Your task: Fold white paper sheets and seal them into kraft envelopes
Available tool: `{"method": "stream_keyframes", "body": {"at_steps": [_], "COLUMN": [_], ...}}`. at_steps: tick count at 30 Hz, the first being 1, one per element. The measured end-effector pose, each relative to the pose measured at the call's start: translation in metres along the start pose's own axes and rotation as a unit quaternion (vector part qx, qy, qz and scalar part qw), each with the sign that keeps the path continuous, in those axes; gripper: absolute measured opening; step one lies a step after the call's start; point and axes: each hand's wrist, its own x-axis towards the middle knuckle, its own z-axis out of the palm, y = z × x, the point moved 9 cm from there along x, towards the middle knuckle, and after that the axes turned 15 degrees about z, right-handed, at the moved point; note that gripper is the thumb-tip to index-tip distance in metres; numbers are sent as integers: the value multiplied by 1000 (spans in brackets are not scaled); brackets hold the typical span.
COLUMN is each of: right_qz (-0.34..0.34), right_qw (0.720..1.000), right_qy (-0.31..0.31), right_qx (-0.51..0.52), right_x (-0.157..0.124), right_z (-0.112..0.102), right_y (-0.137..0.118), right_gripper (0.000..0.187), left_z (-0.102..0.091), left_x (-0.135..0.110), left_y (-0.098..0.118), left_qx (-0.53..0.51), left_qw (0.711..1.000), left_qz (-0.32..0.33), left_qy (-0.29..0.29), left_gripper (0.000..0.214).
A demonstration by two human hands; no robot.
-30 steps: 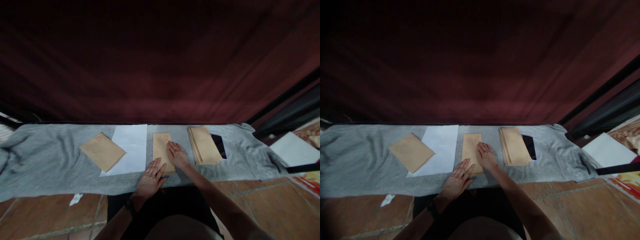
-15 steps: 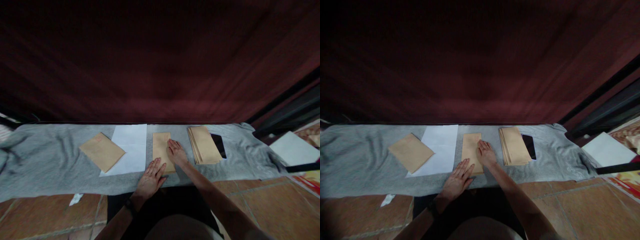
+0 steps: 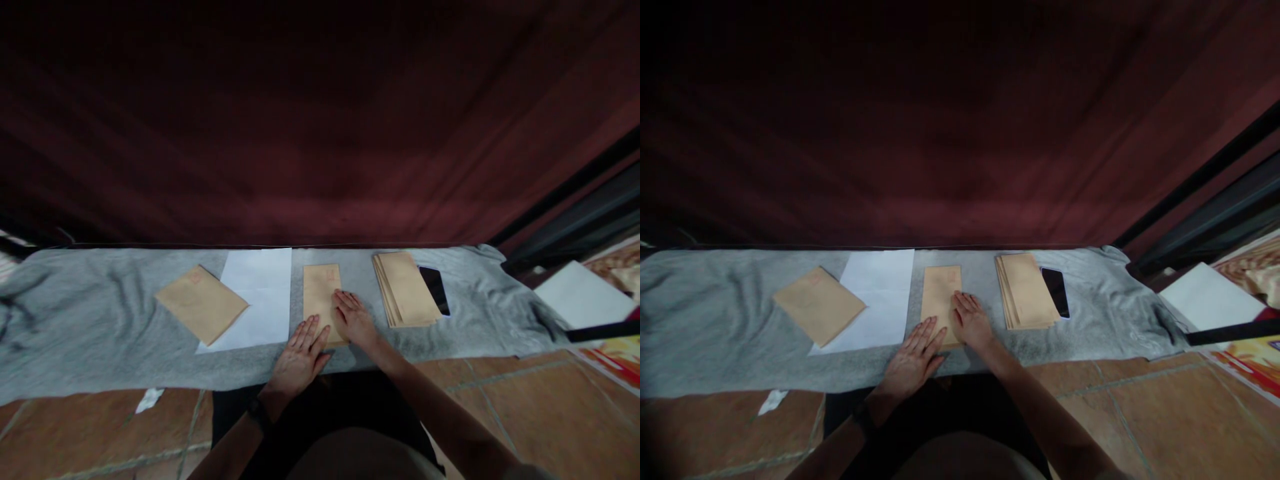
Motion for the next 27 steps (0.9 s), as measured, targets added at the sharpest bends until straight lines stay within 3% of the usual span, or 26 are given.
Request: {"method": "stream_keyframes", "body": {"at_steps": [15, 21, 27], "right_qz": [-65, -90, -112], "right_qw": [995, 991, 984], "right_qy": [-65, -89, -99], "right_qx": [25, 45, 95], "right_x": [-67, -79, -80], "right_z": [-13, -16, -19], "right_y": [-16, -19, -23], "right_gripper": [46, 42, 33], "left_z": [1, 6, 32], "left_x": [2, 33, 74], "left_y": [-4, -10, -17], "left_qx": [-21, -74, -103], "left_qw": [999, 996, 992], "left_qz": [-48, -52, -43], "left_qy": [8, -20, -65], "left_gripper": [49, 49, 56]}}
